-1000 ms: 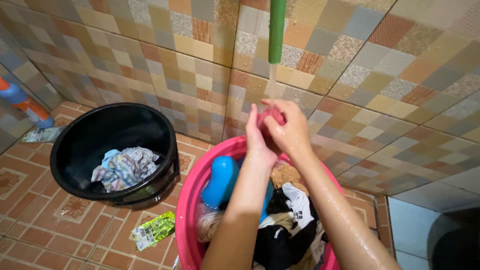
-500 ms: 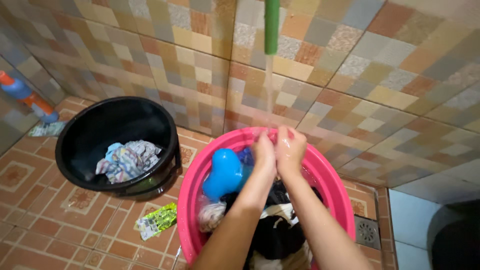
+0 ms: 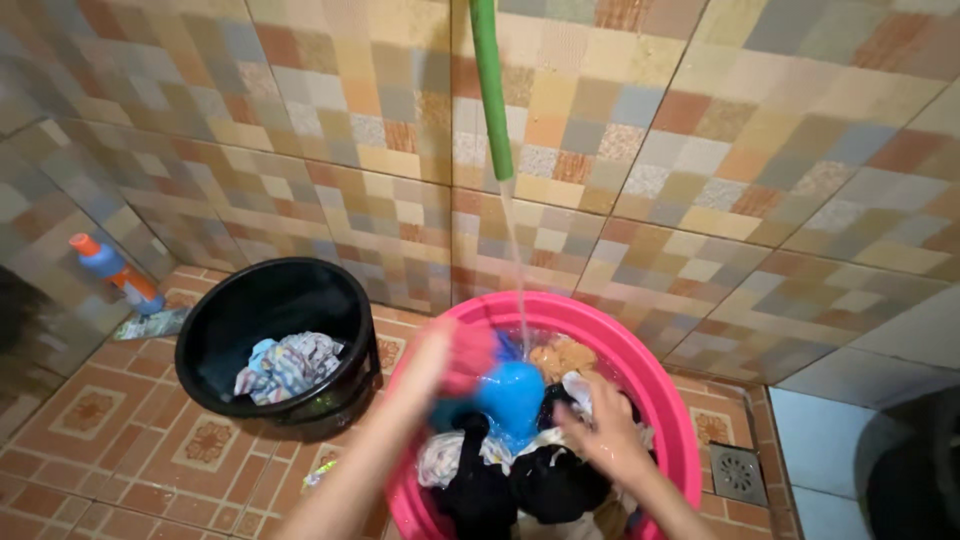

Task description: The person washes clothes by hand in a pink basin using water from a hose, scrubbing and wringing various items including a patterned cloth and a black garment.

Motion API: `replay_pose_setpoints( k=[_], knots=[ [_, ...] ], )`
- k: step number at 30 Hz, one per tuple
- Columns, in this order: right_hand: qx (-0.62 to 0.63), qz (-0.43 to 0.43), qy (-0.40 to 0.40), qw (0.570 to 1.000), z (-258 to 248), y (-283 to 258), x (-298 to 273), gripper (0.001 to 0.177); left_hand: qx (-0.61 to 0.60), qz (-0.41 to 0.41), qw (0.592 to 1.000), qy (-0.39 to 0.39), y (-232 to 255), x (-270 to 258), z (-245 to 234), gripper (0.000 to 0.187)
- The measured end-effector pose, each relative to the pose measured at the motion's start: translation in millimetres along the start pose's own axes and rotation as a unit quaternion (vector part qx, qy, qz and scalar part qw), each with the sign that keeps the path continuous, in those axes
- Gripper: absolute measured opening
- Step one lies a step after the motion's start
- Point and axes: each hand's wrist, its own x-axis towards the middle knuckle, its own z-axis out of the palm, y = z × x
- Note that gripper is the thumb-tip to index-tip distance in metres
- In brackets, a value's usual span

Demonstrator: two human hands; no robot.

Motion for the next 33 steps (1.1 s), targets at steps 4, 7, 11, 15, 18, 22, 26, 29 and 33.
replay_pose_setpoints(
  k=[4, 7, 11, 15, 18, 22, 26, 29, 33],
  knots=[
    [-0.080, -0.002, -0.249, 0.965, 4.7, 7.9, -61.3, 0.121, 0.309, 0.179, 0.908, 0.219, 118.0, -31.2, -101.1, 0.057],
    [-0.172, 0.067, -0.290, 0.939, 13.9, 17.3, -67.3, 0.087, 0.545, 0.089, 0.753, 0.358, 145.7, -60.3, -112.0, 0.074],
    [-0.008, 0.157, -0.062, 0.986, 5.6, 23.0, -31.6, 0.043, 0.603, 0.070, 0.761, 0.228, 119.1, -75.9, -95.6, 0.067],
    [0.277, -0.023, 0.083, 0.957, -51.0, -7.2, 53.7, 0.031, 0.490, 0.158, 0.857, -0.018, 47.7, -36.8, -30.1, 0.069],
    [0.417, -0.001, -0.015, 0.909, -99.6, -62.1, 103.9, 0.033, 0.169, -0.007, 0.973, -0.158, 25.2, 1.3, 35.1, 0.080],
    [0.376, -0.020, -0.092, 0.922, -100.8, -99.0, 149.1, 0.055, -0.066, 0.050, 0.995, -0.060, 28.3, 33.0, 94.8, 0.061],
    [0.339, 0.099, -0.096, 0.931, -51.4, -68.1, 189.3, 0.047, -0.006, 0.246, 0.969, -0.002, 12.3, 43.1, 85.7, 0.052],
    [0.382, 0.054, -0.120, 0.915, -43.0, -38.3, 220.9, 0.048, 0.010, 0.257, 0.966, -0.026, 15.7, 44.0, 69.9, 0.057],
    [0.349, 0.145, -0.160, 0.912, -32.7, -38.7, 228.1, 0.043, 0.132, 0.257, 0.957, 0.006, 28.5, 44.5, 67.5, 0.035]
  ],
)
